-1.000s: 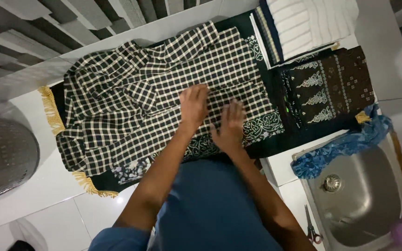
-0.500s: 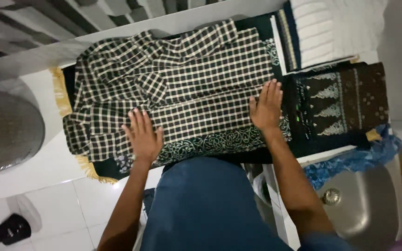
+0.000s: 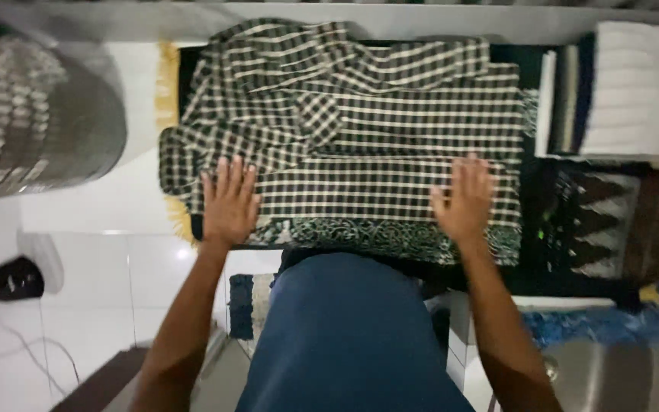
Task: Folding a checkered long-sleeved shirt on a flat surface on the floor.
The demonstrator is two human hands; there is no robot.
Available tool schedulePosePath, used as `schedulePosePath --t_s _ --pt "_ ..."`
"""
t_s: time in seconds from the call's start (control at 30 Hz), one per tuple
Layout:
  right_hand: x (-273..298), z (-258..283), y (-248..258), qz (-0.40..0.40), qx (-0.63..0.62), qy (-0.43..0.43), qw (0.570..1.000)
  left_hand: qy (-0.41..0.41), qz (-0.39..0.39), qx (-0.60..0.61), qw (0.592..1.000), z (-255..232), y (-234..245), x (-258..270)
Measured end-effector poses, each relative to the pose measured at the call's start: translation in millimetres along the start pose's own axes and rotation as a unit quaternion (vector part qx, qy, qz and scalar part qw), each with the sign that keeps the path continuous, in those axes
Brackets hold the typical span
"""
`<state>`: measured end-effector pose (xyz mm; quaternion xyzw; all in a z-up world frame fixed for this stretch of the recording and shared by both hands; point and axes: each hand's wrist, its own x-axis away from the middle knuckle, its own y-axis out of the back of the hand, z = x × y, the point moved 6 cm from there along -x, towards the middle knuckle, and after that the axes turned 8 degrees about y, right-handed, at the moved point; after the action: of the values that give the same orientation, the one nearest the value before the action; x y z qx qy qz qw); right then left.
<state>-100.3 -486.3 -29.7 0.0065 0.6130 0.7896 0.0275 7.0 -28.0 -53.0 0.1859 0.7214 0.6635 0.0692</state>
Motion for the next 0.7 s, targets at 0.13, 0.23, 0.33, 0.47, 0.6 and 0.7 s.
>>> schedulePosePath --t_s 0.13,0.23,0.33,0.47,0.6,0.7 --pt "11 -20 -14 -0.068 0.015 0.027 0.997 0.057 -0.033 0.008 0.998 73 15 20" --pt "13 -27 -21 -0.075 0.011 0.022 0.997 0.125 -0.072 0.012 0.99 99 15 29" --pt "4 -37 -23 -0.071 0.009 -0.001 0.997 0.138 -0.157 0.043 0.977 95 23 23" --pt "-11 -54 -13 -0.077 0.058 0.048 0.994 0.115 -0.221 0.133 0.959 53 61 -7" --pt "-29 -80 -2 -0.039 0.065 -0.008 0.997 0.143 -0.262 0.181 0.937 43 69 -41" --pt "-38 -90 12 0.045 0.048 -0.057 0.996 0.157 -0.288 0.215 0.92 52 43 -48"
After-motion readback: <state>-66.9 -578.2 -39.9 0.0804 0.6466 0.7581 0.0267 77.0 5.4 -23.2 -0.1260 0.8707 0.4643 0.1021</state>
